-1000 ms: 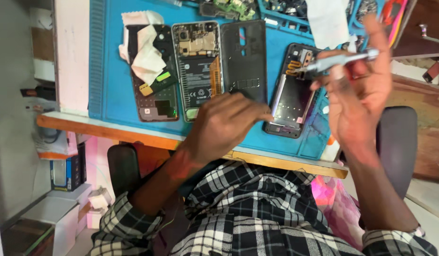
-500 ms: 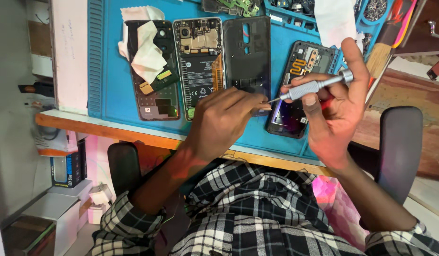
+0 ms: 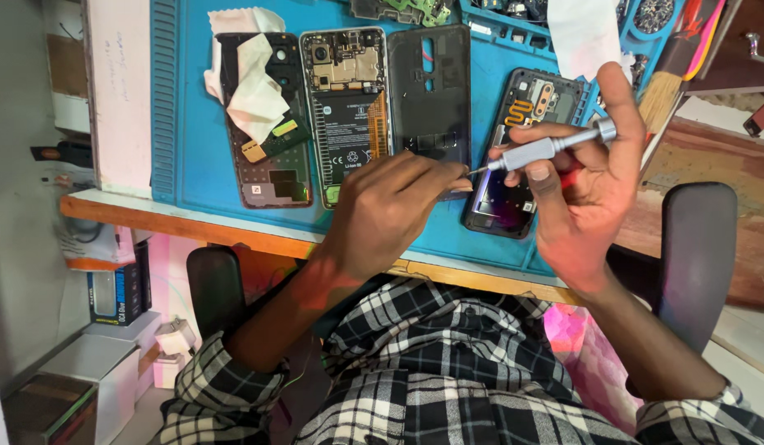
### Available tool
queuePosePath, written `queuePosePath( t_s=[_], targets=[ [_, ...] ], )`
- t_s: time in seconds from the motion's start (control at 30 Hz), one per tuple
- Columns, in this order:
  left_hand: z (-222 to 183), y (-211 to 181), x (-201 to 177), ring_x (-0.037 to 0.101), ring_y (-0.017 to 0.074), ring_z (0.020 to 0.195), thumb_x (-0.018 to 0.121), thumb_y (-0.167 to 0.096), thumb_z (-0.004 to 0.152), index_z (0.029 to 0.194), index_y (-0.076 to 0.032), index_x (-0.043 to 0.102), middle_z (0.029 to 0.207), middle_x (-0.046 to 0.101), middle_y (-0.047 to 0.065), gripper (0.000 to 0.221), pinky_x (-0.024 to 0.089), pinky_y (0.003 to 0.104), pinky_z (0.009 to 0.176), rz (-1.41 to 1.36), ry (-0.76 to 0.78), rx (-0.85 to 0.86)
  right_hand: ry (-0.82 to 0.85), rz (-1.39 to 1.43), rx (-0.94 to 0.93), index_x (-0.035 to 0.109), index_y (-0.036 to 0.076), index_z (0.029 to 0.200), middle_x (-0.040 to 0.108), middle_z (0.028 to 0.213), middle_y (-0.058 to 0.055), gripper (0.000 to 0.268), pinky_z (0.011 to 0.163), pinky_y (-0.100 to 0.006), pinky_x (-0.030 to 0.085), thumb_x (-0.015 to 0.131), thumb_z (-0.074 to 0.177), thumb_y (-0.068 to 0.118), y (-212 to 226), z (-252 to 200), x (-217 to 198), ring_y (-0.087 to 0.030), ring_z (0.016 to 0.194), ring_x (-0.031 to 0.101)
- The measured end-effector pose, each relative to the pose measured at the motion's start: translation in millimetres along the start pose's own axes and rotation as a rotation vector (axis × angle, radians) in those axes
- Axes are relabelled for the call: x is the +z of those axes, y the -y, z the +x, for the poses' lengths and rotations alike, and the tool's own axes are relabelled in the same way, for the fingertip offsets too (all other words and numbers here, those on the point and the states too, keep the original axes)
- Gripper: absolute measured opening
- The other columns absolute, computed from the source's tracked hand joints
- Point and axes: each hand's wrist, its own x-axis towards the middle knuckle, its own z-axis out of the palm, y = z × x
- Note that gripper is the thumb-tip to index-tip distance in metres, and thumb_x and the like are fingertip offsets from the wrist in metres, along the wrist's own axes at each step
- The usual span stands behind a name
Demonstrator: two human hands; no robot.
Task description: The person uses a screwdriver to work on the internal frame and rear housing of a mobile phone while holding the device and various disassembled panels over a workbench.
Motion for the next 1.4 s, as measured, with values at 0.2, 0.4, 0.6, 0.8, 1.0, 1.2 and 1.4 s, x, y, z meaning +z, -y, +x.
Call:
queuePosePath(
  t_s=[0.2, 0.4, 0.6, 0.8, 1.0, 1.2, 1.4],
  targets=[
    [0.0, 0.0, 1.0, 0.073, 0.0239, 0.083, 0.076, 0.0, 0.094, 0.11, 0.004, 0.073, 0.098, 0.075, 0.013, 0.017, 0.06, 0.036, 0.07, -0.015, -0.015, -0.006, 0.012, -0.009, -0.01, 0.007, 0.007, 0.169, 0.07, 0.122, -0.019, 0.082, 0.079, -0.026, 0.059, 0.067, 0.114, 0.012, -1.8, -0.3, -0.5, -0.026, 0.103, 0.076],
    [-0.3, 0.1, 1.2, 0.073, 0.0243, 0.084, 0.076, -0.001, 0.094, 0.109, 0.004, 0.073, 0.098, 0.075, 0.013, 0.016, 0.06, 0.037, 0.07, -0.013, -0.015, -0.007, 0.001, -0.025, -0.033, 0.008, 0.007, 0.171, 0.067, 0.118, -0.018, 0.081, 0.075, -0.025, 0.055, 0.068, 0.116, 0.013, -3.2, -3.9, -4.0, -0.025, 0.098, 0.072],
    [-0.4, 1.7, 2.3, 0.074, 0.0215, 0.082, 0.076, 0.0, 0.093, 0.109, 0.002, 0.074, 0.098, 0.077, 0.012, 0.016, 0.06, 0.035, 0.068, 0.004, -0.001, -0.004, -0.031, -0.009, -0.139, 0.009, 0.013, 0.17, 0.069, 0.117, -0.02, 0.08, 0.07, -0.027, 0.055, 0.069, 0.117, 0.015, -10.9, 1.6, -17.9, -0.025, 0.09, 0.072],
    [1.8, -0.7, 2.5, 0.075, 0.0205, 0.084, 0.077, -0.002, 0.093, 0.106, 0.001, 0.075, 0.098, 0.077, 0.011, 0.013, 0.061, 0.033, 0.07, -0.022, -0.017, 0.008, -0.206, -0.079, -0.146, 0.008, 0.014, 0.171, 0.065, 0.122, -0.02, 0.073, 0.076, -0.029, 0.053, 0.064, 0.124, 0.011, -18.2, 17.4, -85.1, -0.024, 0.092, 0.067],
    [2.2, -3.5, 2.3, 0.075, 0.0203, 0.084, 0.079, -0.003, 0.092, 0.102, 0.001, 0.075, 0.097, 0.077, 0.011, 0.011, 0.062, 0.033, 0.07, -0.033, -0.02, 0.001, -0.208, -0.285, -0.069, 0.016, 0.012, 0.173, 0.064, 0.124, -0.018, 0.071, 0.082, -0.025, 0.051, 0.059, 0.116, 0.007, -19.7, 31.3, -113.1, -0.017, 0.096, 0.061],
    [1.8, 0.1, 7.4, 0.075, 0.0203, 0.081, 0.08, -0.004, 0.093, 0.101, 0.0, 0.075, 0.094, 0.076, 0.012, 0.01, 0.062, 0.033, 0.068, -0.02, -0.025, 0.022, -0.21, -0.227, -0.01, 0.019, 0.009, 0.172, 0.069, 0.124, -0.016, 0.07, 0.083, -0.022, 0.053, 0.065, 0.119, 0.01, -11.4, 42.7, -88.5, -0.012, 0.096, 0.062],
    [0.4, -1.8, 4.9, 0.073, 0.0216, 0.077, 0.081, -0.01, 0.092, 0.1, 0.0, 0.075, 0.09, 0.076, 0.011, 0.014, 0.058, 0.035, 0.064, 0.003, -0.039, 0.045, -0.163, -0.285, -0.059, 0.021, 0.008, 0.17, 0.07, 0.123, -0.015, 0.066, 0.09, -0.022, 0.054, 0.065, 0.121, 0.013, 6.8, 46.0, -69.7, -0.011, 0.104, 0.065]
  ],
)
